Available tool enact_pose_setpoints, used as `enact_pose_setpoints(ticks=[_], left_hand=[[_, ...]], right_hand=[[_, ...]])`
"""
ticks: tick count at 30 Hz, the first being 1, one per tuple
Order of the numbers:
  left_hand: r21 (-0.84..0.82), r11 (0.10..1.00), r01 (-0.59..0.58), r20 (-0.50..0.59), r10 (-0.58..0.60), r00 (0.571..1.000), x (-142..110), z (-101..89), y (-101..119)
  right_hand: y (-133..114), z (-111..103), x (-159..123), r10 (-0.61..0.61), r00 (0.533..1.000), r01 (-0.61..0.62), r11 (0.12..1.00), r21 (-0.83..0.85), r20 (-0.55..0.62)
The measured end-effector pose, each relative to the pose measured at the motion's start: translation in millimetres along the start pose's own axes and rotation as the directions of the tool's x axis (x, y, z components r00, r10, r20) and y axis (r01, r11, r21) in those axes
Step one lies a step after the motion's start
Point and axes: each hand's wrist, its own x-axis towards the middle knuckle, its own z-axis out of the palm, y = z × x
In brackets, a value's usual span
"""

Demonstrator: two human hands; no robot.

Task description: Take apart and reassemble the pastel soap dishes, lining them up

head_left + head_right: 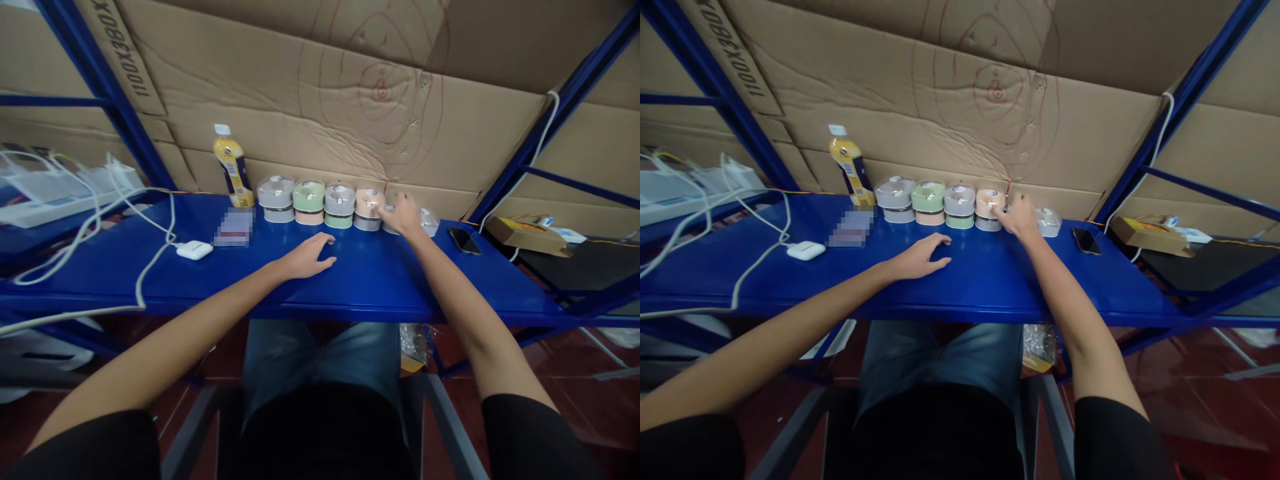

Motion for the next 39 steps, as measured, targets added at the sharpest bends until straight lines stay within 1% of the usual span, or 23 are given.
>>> enact_pose_setpoints(ticks=[2,4,6,8,10,12,14,16,18,19,20,21,22,24,26,27,28,29,31,33,35,37,39], left_hand=[[0.0,1.0,0.0,-0.004,0.0,1.0,0,0.1,1],[-0.001,1.0,0.0,-0.015,0.0,1.0,-1,0.3,1],[-0.001,1.0,0.0,-0.025,0.0,1.0,-1,0.6,2],[-0.002,1.0,0.0,-0.026,0.0,1.0,-1,1.2,1],[-0.011,1.0,-0.001,-0.024,0.001,1.0,-1,1.9,1],[-0.034,0.999,-0.003,-0.03,0.002,1.0,-1,2.7,0],[-0.081,0.997,-0.006,-0.058,0.002,0.998,-1,3.1,-2],[-0.175,0.984,-0.013,-0.105,-0.006,0.994,0,2.8,-5],[-0.327,0.945,-0.028,-0.164,-0.028,0.986,2,1.6,-9],[-0.412,0.91,-0.038,-0.186,-0.043,0.982,4,0.6,-12],[-0.493,0.869,-0.048,-0.196,-0.058,0.979,5,-0.7,-14],[-0.561,0.826,-0.056,-0.198,-0.068,0.978,6,-2.3,-16],[-0.61,0.79,-0.062,-0.196,-0.075,0.978,7,-4.2,-18],[-0.639,0.768,-0.054,-0.18,-0.08,0.98,6,-8.5,-20],[-0.594,0.804,-0.021,-0.165,-0.096,0.982,3,-12.1,-20],[-0.559,0.829,0.001,-0.158,-0.108,0.982,0,-13.2,-19],[-0.524,0.852,0.023,-0.151,-0.12,0.981,-2,-13.5,-18],[-0.497,0.867,0.039,-0.148,-0.129,0.981,-3,-13.0,-17],[-0.479,0.876,0.047,-0.143,-0.131,0.981,-5,-9.8,-14],[-0.482,0.875,0.034,-0.129,-0.109,0.986,-4,-5.2,-12],[-0.483,0.875,0.02,-0.12,-0.089,0.989,-3,-1.5,-11],[-0.458,0.889,0.015,-0.131,-0.085,0.988,-3,-0.5,-10],[-0.398,0.917,0.015,-0.147,-0.079,0.986,-4,-2.4,-9]], right_hand=[[-31,7,6,0.035,0.999,-0.036,0.999,0.01,0.042],[-55,17,10,0.095,0.995,-0.095,0.995,0.013,0.044],[-70,26,11,0.151,0.988,-0.151,0.988,0.021,0.019],[-76,31,12,0.187,0.982,-0.187,0.981,0.047,-0.006],[-74,30,12,0.204,0.979,-0.202,0.975,0.091,-0.011],[-64,23,11,0.225,0.974,-0.222,0.964,0.144,-0.005],[-49,10,9,0.256,0.967,-0.25,0.945,0.213,-0.001],[-32,-5,4,0.229,0.973,-0.216,0.924,0.315,-0.005],[-16,-19,-4,0.085,0.996,-0.07,0.89,0.45,-0.013],[-10,-24,-9,-0.019,1.0,0.018,0.853,0.521,-0.002],[-5,-27,-15,-0.136,0.99,0.098,0.804,0.586,0.021],[-3,-28,-22,-0.257,0.965,0.159,0.748,0.644,0.06],[-3,-28,-28,-0.372,0.922,0.198,0.691,0.695,0.107],[-7,-23,-40,-0.57,0.798,0.234,0.593,0.771,0.195],[-15,-15,-49,-0.693,0.676,0.246,0.532,0.81,0.25],[-19,-12,-53,-0.724,0.636,0.25,0.52,0.817,0.267],[-24,-8,-57,-0.737,0.614,0.256,0.523,0.813,0.281],[-28,-5,-60,-0.736,0.61,0.265,0.538,0.8,0.293],[-37,1,-66,-0.71,0.643,0.296,0.575,0.763,0.286],[-46,5,-71,-0.684,0.69,0.355,0.606,0.712,0.238],[-53,8,-76,-0.681,0.711,0.43,0.617,0.659,0.174],[-54,8,-77,-0.683,0.722,0.48,0.614,0.627,0.116],[-46,5,-74,-0.651,0.755,0.471,0.621,0.626,0.077]])
